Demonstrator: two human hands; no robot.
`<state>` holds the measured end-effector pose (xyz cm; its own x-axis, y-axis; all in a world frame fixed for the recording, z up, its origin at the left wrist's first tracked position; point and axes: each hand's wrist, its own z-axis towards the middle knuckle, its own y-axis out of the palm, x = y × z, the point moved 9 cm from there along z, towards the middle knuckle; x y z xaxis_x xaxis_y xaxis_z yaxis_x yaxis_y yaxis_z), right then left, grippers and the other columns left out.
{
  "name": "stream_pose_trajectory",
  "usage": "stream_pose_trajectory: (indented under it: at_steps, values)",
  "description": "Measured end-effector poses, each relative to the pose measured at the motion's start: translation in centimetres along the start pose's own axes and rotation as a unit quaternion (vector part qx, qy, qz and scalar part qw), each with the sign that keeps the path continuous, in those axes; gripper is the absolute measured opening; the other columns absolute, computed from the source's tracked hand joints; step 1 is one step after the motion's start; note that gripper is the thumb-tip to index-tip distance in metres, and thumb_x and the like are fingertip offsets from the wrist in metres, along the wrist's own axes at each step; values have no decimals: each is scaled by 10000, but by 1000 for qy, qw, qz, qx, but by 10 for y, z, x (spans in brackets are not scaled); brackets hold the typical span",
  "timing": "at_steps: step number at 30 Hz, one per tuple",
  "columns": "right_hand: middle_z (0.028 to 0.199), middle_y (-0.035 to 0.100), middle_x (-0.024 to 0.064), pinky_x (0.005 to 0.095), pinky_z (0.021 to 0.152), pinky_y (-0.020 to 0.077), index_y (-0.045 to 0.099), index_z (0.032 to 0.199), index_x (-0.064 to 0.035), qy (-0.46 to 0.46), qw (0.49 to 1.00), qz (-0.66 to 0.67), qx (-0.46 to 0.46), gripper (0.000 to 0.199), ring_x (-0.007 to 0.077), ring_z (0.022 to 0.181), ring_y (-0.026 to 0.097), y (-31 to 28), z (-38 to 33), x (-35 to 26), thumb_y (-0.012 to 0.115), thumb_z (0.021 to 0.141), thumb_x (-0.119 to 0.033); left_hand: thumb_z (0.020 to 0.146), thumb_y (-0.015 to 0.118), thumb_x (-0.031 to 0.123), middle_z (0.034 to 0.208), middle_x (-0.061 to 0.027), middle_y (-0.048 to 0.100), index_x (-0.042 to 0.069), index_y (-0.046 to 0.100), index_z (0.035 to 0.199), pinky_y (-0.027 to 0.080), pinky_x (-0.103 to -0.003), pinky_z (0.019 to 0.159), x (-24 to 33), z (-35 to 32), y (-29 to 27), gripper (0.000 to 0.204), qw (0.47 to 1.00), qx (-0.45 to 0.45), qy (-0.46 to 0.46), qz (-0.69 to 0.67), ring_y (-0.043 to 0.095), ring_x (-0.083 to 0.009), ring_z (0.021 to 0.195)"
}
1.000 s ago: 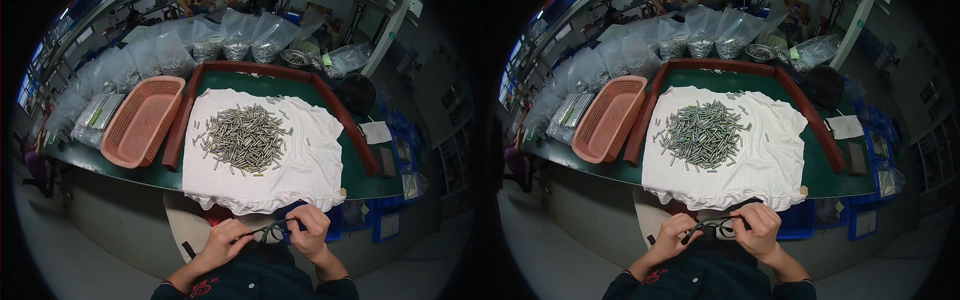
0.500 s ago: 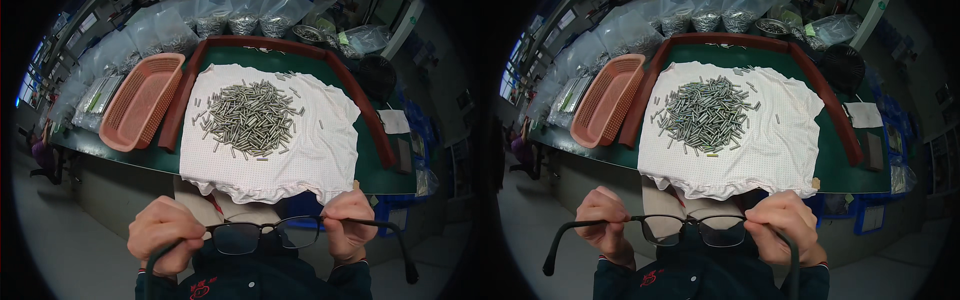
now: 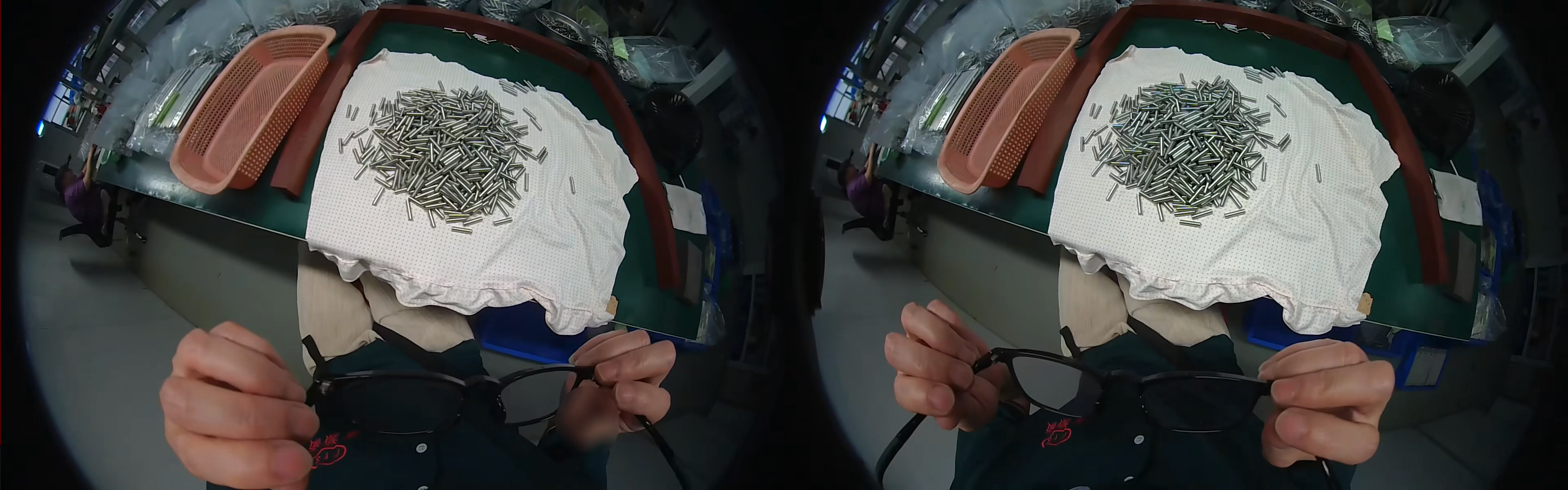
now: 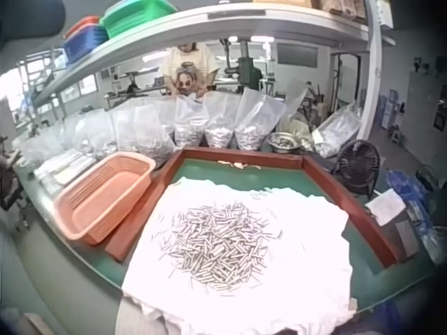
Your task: Inspecting and cleaning small metal pins on a workbench tray using a cloth.
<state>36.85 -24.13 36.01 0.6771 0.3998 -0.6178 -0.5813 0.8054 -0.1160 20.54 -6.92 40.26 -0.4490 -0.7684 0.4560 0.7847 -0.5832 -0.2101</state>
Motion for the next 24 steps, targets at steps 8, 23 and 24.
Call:
stream_pose_trajectory:
  at_steps: [8, 23, 24]
  values:
    - [856, 451, 99, 264, 504, 526, 495, 902, -95, -12, 1000, 7, 5, 181, 181, 586, 515, -5, -6, -7, 586, 762, -23, 825, 642, 275, 764, 42, 516, 179, 598, 819, 338, -218, 578, 10, -1, -3, 107, 997, -48, 2, -66, 447, -100, 676]
    - [825, 428, 76, 286, 494, 440, 503, 940, -104, -24, 978, 193, -71, 114, 201, 638, 484, 11, 23, -32, 569, 848, -110, 820, 592, 207, 744, 52, 448, 175, 603, 861, 320, -243, 603, 42, 22, -15, 53, 990, -62, -60, -111, 398, -122, 678]
    - [825, 418, 63, 287, 479, 433, 510, 947, -127, -9, 978, 203, -54, 175, 189, 628, 467, 9, 24, -33, 570, 802, -49, 825, 583, 202, 745, 54, 450, 177, 605, 862, 323, -238, 605, 43, 25, -13, 50, 987, -70, -49, -136, 400, -115, 679]
